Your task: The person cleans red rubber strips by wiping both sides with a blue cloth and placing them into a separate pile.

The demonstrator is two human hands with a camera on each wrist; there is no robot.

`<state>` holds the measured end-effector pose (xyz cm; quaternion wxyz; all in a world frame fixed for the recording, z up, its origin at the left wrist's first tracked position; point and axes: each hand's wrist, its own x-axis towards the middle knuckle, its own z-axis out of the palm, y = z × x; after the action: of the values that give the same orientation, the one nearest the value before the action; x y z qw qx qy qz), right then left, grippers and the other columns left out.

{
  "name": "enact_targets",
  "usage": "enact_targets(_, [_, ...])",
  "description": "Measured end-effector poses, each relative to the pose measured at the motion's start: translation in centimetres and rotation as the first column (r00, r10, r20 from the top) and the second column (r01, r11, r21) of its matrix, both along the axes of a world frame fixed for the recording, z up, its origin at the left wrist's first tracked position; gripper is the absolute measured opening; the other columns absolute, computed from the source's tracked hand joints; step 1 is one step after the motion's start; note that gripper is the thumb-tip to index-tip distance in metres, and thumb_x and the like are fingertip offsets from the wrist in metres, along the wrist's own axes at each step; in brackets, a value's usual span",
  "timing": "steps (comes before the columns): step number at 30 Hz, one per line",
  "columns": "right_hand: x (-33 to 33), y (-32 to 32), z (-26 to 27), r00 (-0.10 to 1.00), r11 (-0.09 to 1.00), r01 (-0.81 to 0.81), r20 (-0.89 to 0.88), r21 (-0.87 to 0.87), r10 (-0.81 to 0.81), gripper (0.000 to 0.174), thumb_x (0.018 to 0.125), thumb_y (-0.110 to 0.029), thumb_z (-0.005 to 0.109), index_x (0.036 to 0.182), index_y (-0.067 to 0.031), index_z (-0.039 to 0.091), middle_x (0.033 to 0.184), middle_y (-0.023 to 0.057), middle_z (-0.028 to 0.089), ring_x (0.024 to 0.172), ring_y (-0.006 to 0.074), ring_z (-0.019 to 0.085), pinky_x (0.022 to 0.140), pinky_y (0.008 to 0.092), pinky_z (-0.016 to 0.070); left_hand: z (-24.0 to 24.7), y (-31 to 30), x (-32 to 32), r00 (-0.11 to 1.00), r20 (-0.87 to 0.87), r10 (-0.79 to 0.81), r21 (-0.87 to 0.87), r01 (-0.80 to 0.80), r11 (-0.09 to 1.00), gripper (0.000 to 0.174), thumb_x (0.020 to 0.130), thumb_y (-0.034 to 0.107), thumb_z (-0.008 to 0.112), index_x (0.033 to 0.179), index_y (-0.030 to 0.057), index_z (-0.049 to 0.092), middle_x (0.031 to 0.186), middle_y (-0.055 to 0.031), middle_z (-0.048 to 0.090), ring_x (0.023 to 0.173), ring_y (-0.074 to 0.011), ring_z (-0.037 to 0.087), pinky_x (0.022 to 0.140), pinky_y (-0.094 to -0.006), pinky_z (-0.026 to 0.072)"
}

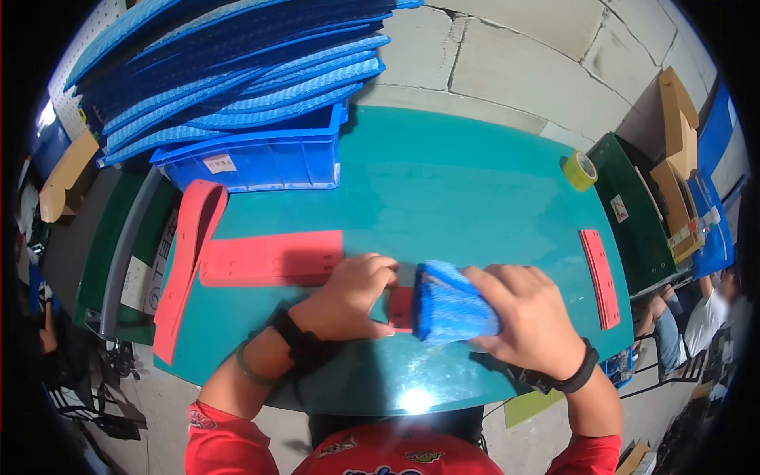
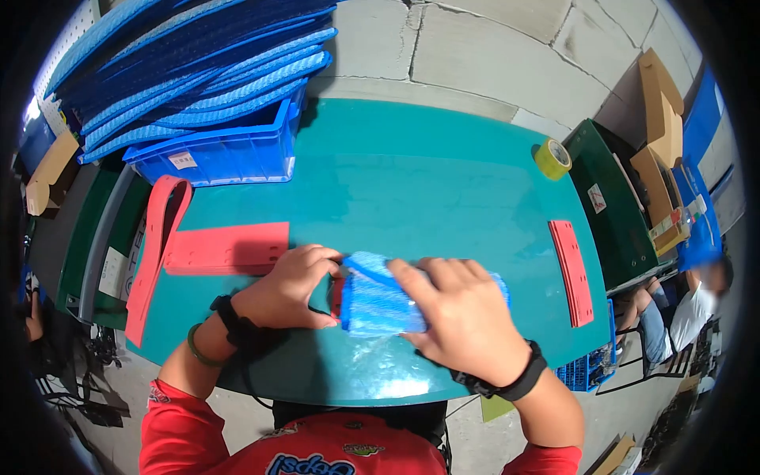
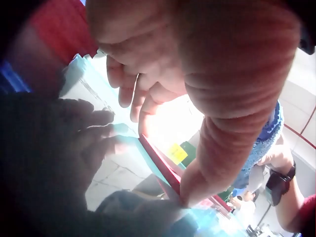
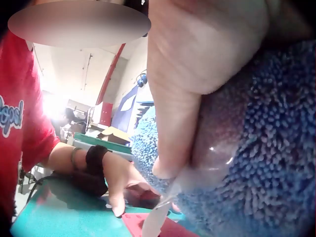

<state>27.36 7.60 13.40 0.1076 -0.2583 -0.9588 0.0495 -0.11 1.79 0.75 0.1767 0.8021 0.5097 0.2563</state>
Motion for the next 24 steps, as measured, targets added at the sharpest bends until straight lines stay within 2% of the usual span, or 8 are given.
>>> enact_targets(3, [-2.6, 0.0, -1.0, 0.994, 0.995, -0.094, 0.05, 0.02, 0.093, 0.075, 0.063, -0.02, 0.085, 0.132, -0.0086, 0.058, 0.105, 0.0153, 0.064, 0.094, 0.0319, 0.064, 0.087, 0.0405, 0.0482, 0.6, 0.0, 0.3, 0.999, -0.008, 0.037, -0.034, -0.037, 0.999, 0.076, 0.064, 0.036, 0.088, 0.126, 0.0047, 0.056, 0.136, -0.0176, 0.051, 0.129, -0.0365, 0.047, 0.109, -0.0461, 0.0371])
enact_targets(5, [-3.7, 0.2, -2.3, 0.988, 0.989, -0.141, 0.062, 0.05, 0.138, 0.072, 0.065, -0.02, 0.084, 0.131, -0.0079, 0.058, 0.1, 0.0159, 0.063, 0.09, 0.0304, 0.063, 0.083, 0.04, 0.0476, 0.8, 0.2, 0.5, 0.983, 0.176, 0.047, -0.042, -0.04, 0.998, 0.063, 0.062, 0.031, 0.086, 0.112, 0.0003, 0.063, 0.132, -0.0194, 0.054, 0.124, -0.0378, 0.049, 0.109, -0.0445, 0.0377])
enact_targets(6, [-3.8, 0.3, -2.4, 0.988, 0.988, -0.146, 0.065, 0.047, 0.143, 0.072, 0.065, -0.02, 0.084, 0.131, -0.0079, 0.058, 0.1, 0.0159, 0.063, 0.09, 0.0304, 0.063, 0.083, 0.04, 0.0476, 0.5, 0.1, 0.4, 0.983, 0.179, 0.051, -0.045, -0.044, 0.998, 0.063, 0.062, 0.031, 0.086, 0.112, 0.0003, 0.063, 0.132, -0.0194, 0.054, 0.124, -0.0378, 0.049, 0.109, -0.0445, 0.0377])
enact_targets(8, [-3.5, 0.6, -2.7, 0.986, 0.988, -0.148, 0.09, 0.054, 0.143, 0.069, 0.066, -0.019, 0.083, 0.129, -0.0069, 0.06, 0.097, 0.0151, 0.063, 0.089, 0.0302, 0.063, 0.082, 0.0397, 0.0475, -0.1, 0.0, 0.2, 0.998, 0.031, 0.052, 0.061, -0.053, 0.997, 0.08, 0.063, 0.034, 0.089, 0.129, 0.0019, 0.056, 0.134, -0.0163, 0.053, 0.127, -0.0355, 0.048, 0.109, -0.0449, 0.0383])
enact_targets(13, [-2.6, 1.1, -0.2, 0.958, 0.991, -0.129, 0.263, 0.036, 0.115, 0.073, 0.059, -0.021, 0.086, 0.126, -0.0068, 0.062, 0.087, 0.0125, 0.062, 0.081, 0.0298, 0.064, 0.081, 0.0401, 0.0472, 0.9, -0.5, 0.7, 0.996, 0.002, 0.093, -0.006, -0.093, 0.996, 0.06, 0.064, 0.029, 0.085, 0.112, 0.0048, 0.058, 0.133, -0.0148, 0.054, 0.13, -0.0348, 0.046, 0.109, -0.0453, 0.0372])
enact_targets(16, [-2.4, 1.7, -0.2, 0.979, 0.996, -0.076, 0.191, 0.055, 0.064, 0.074, 0.059, -0.022, 0.087, 0.126, -0.0061, 0.062, 0.086, 0.0123, 0.062, 0.079, 0.0302, 0.064, 0.082, 0.0408, 0.0475, 0.9, -0.5, 0.7, 0.994, 0.025, 0.104, -0.026, -0.103, 0.994, 0.058, 0.063, 0.027, 0.083, 0.11, 0.0049, 0.058, 0.133, -0.0147, 0.054, 0.13, -0.0345, 0.046, 0.109, -0.0456, 0.0367])
enact_targets(20, [-3.9, 1.2, -2.9, 0.99, 0.991, -0.114, 0.089, 0.066, 0.108, 0.072, 0.061, -0.022, 0.087, 0.126, -0.0065, 0.062, 0.092, 0.014, 0.061, 0.087, 0.0314, 0.062, 0.085, 0.0419, 0.0467, 0.5, -0.6, 0.8, 0.99, 0.009, 0.139, 0.07, -0.139, 0.988, 0.056, 0.062, 0.027, 0.084, 0.109, 0.0045, 0.061, 0.135, -0.0158, 0.054, 0.129, -0.0357, 0.048, 0.107, -0.0468, 0.0395])
enact_targets(24, [-3.4, 1.4, -1.9, 0.973, 0.989, -0.141, 0.188, 0.035, 0.132, 0.071, 0.061, -0.021, 0.086, 0.126, -0.0082, 0.063, 0.092, 0.0139, 0.061, 0.088, 0.0309, 0.062, 0.087, 0.0406, 0.0459, 0.9, -0.5, 0.9, 0.992, 0.016, 0.121, 0.047, -0.122, 0.991, 0.056, 0.062, 0.028, 0.084, 0.108, 0.0034, 0.062, 0.135, -0.0164, 0.055, 0.129, -0.0358, 0.048, 0.106, -0.0471, 0.0407])
